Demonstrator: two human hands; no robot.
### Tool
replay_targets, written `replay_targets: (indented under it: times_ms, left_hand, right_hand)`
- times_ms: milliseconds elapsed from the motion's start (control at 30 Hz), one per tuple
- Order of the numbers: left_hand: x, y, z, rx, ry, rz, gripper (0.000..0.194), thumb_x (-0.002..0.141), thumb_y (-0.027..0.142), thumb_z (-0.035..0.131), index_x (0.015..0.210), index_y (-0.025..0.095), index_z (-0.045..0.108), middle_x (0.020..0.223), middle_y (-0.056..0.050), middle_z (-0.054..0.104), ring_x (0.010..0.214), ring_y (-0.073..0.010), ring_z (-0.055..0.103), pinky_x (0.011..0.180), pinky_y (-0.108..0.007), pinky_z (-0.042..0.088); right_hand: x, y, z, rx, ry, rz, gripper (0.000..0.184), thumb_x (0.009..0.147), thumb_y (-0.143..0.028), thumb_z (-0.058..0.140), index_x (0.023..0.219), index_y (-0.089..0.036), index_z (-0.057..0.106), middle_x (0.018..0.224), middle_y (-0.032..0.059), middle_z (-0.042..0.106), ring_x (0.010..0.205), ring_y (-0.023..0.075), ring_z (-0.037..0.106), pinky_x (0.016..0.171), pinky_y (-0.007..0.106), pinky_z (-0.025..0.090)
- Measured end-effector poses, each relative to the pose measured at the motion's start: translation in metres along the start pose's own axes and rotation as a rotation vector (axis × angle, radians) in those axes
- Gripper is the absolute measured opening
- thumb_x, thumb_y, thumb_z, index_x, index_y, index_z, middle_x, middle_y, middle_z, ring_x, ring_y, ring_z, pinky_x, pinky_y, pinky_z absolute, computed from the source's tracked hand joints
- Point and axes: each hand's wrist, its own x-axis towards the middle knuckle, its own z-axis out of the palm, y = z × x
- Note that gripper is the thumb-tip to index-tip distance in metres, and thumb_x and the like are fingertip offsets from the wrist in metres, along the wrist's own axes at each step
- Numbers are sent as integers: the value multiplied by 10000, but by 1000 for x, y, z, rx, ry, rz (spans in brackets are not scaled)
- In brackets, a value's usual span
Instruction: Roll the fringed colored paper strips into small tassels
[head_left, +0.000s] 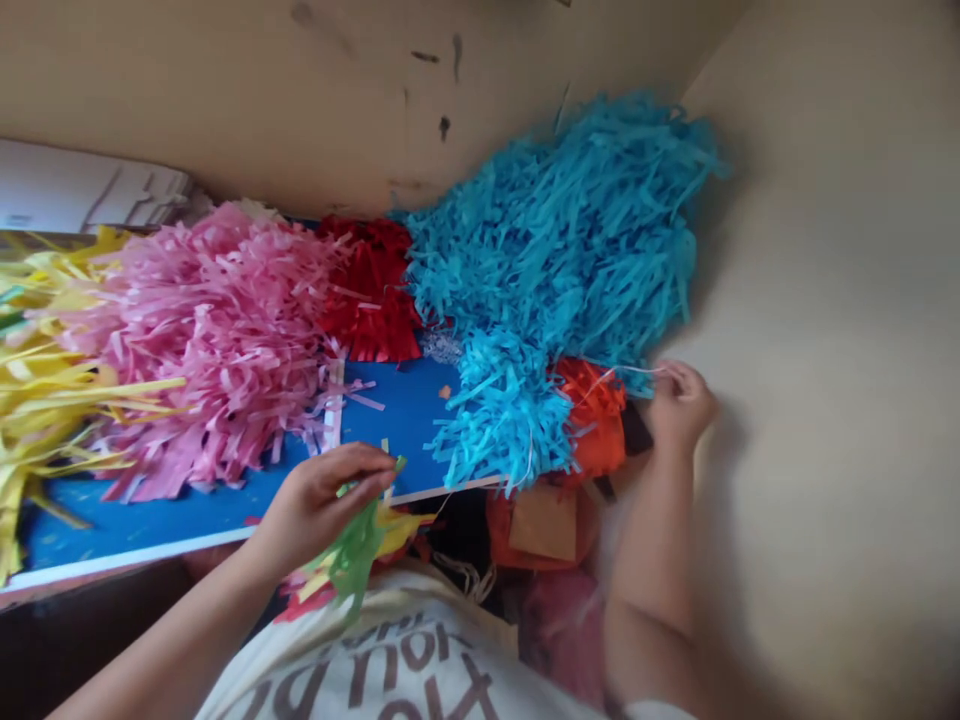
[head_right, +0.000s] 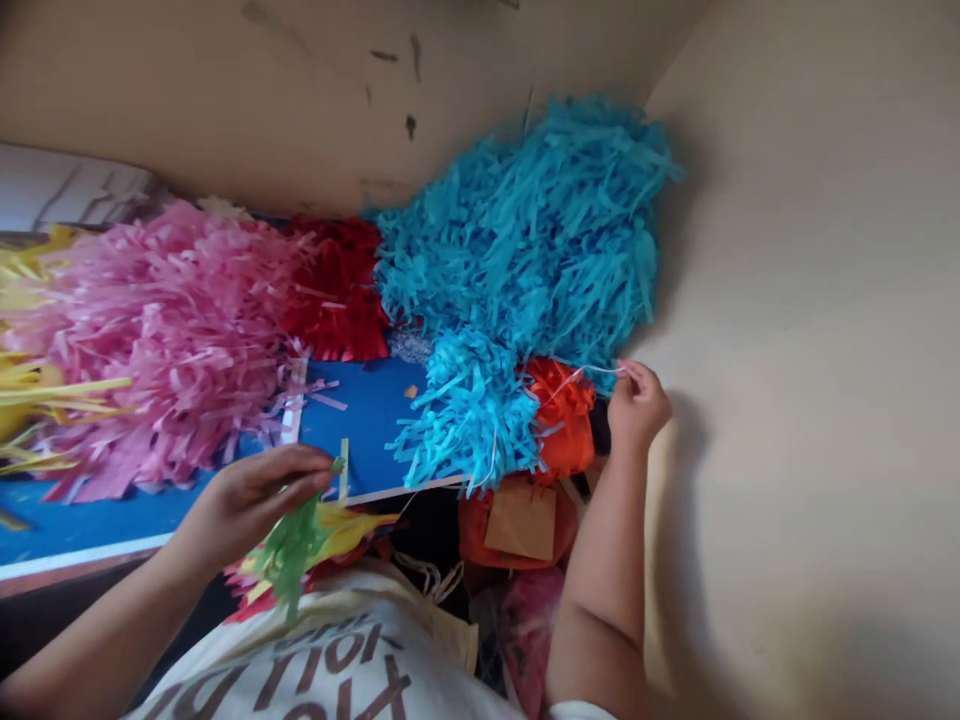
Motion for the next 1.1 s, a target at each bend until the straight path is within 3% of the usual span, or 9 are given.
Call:
replay_targets:
  times_ms: [67, 133, 200, 300, 367, 533, 667, 900, 1100]
  left_hand:
    - [1, 0, 5, -136, 60, -160, 257, 805, 424, 725, 817, 169, 747, 845, -55, 736, 771, -155, 674, 692, -211, 523]
    - [1, 1, 13, -325, 79, -317, 340, 745, 486, 771, 814, 155, 737, 805, -46, 726, 734, -146, 655, 648, -212, 504]
    - [-1, 2, 19, -566, 86, -428, 401, 671, 501, 831, 830, 149, 724, 759, -22, 714, 690, -121, 640, 640, -204, 490]
    - [-5, 1, 19, -884, 118, -515, 447, 587, 453, 901, 814, 129, 692, 734, -11, 706, 664, -99, 641, 649, -198, 482]
    - [-10, 0, 15, -1007, 145, -535, 458, 559, 414, 926, 798, 117, 673, 708, -9, 699, 634, -90, 639, 633, -192, 474]
    - [-20, -5, 4, -1097, 226, -541, 469, 532, 362, 948, 794, 109, 652, 710, -13, 705, 621, -86, 649, 634, -192, 485]
    - [-22, -8, -1, -1110, 229, -511, 447, 556, 348, 939, 792, 107, 647, 672, 1, 684, 611, -80, 640, 627, -187, 474]
    - [-22, -12, 0, -1052, 189, -491, 447, 590, 378, 922, 821, 108, 651, 704, -12, 683, 624, -90, 628, 638, -213, 465]
    - [-25, -9, 3, -752, 174, -314, 396, 677, 428, 868, 828, 117, 674, 740, -16, 673, 676, -90, 607, 667, -215, 463]
  right_hand:
    - [-39, -32, -2, 400, 103, -137, 300, 874, -321, 490, 1060, -156, 657, 1012, 120, 732, 944, 232, 710, 877, 382, 538]
    - [-92, -72, 2, 767, 81, -151, 208, 859, -382, 564, 912, -191, 626, 816, 56, 704, 762, 208, 702, 810, 397, 558]
    - [-150, -110, 8, 973, -263, -42, 211, 838, -396, 649, 921, -215, 582, 734, -3, 676, 565, 140, 622, 644, 320, 547]
    - [-220, -147, 14, 1052, -827, 151, 310, 831, -399, 711, 1048, -225, 574, 760, -11, 705, 408, 73, 461, 429, 213, 387]
    - [-245, -158, 19, 1001, -959, 188, 282, 823, -405, 730, 987, -202, 625, 754, 6, 716, 418, 72, 446, 418, 212, 351]
    - [-259, -166, 31, 874, -785, 8, 237, 789, -418, 759, 747, -193, 696, 701, 2, 671, 654, 144, 585, 613, 264, 463]
    - [-259, -169, 27, 782, -762, -123, 260, 816, -437, 722, 718, -196, 715, 687, 8, 638, 668, 160, 575, 619, 280, 456]
    - [-258, -172, 22, 768, -737, -154, 243, 830, -417, 710, 716, -203, 719, 677, 6, 628, 665, 162, 577, 622, 283, 461]
    - [-256, -171, 22, 716, -715, -190, 261, 842, -418, 693, 695, -202, 701, 673, 3, 654, 644, 156, 587, 615, 271, 469]
